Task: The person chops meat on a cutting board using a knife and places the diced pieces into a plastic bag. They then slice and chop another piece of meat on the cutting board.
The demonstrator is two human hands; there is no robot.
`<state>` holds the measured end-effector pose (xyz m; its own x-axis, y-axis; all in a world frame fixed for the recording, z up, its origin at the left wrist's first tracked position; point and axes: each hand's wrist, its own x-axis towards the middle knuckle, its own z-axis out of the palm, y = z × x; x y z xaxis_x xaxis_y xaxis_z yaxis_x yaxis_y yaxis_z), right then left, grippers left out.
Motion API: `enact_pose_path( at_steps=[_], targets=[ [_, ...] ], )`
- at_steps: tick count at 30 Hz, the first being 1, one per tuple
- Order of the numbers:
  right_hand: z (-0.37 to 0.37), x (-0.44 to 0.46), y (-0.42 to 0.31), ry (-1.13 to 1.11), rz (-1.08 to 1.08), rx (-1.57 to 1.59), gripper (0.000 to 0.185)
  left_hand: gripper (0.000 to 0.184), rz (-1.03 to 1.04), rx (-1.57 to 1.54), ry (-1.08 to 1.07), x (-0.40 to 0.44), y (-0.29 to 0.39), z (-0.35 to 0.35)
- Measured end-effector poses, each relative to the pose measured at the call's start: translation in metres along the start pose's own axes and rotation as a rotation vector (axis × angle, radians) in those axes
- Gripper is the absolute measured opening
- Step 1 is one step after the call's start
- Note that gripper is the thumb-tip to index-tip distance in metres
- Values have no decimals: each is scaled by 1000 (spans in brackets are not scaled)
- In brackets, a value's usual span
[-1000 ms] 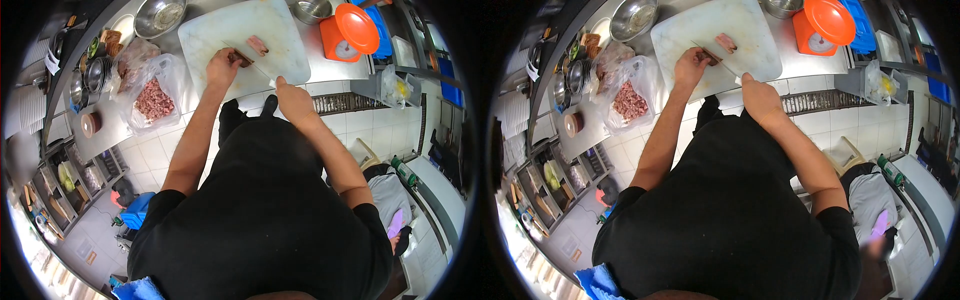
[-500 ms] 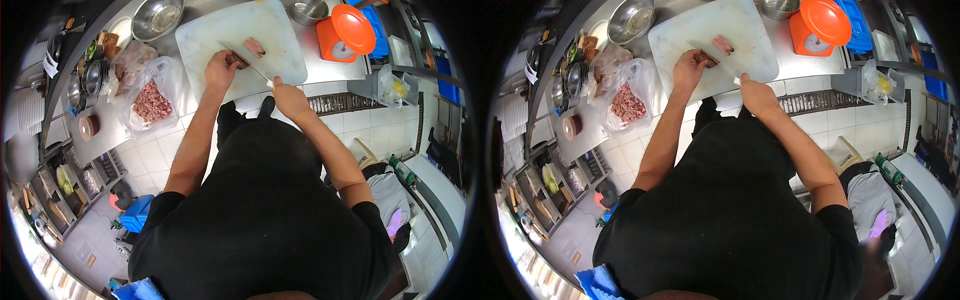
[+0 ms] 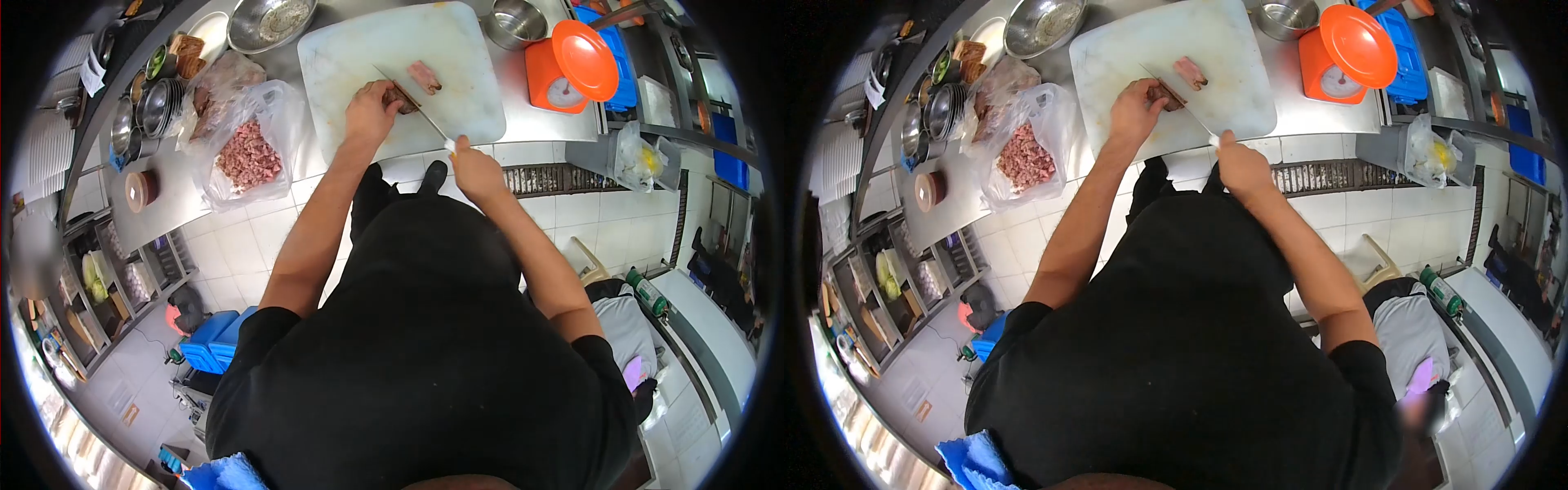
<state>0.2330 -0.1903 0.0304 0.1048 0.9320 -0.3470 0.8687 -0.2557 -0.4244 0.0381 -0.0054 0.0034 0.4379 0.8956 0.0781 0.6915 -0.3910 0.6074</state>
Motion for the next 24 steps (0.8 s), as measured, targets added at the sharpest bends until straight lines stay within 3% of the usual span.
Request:
enact_pose_path(
  at_steps=[5,9,14,24],
  targets=[
    [-22,20,-16,4,-11,4,28,39,49,-4,37,-4,-2,-3],
    [-39,-2,-6,62,28,-13,30,36,3,-118,-9,-5,-10,-4],
    [-65,-27,-19,-26,-4,-100,31,33,-91,-246,-15,-3,-15,-5],
    [-69,-52,-34,-63,48,-155,24,35,-57,-98,-50,0,-6,-11]
  ],
)
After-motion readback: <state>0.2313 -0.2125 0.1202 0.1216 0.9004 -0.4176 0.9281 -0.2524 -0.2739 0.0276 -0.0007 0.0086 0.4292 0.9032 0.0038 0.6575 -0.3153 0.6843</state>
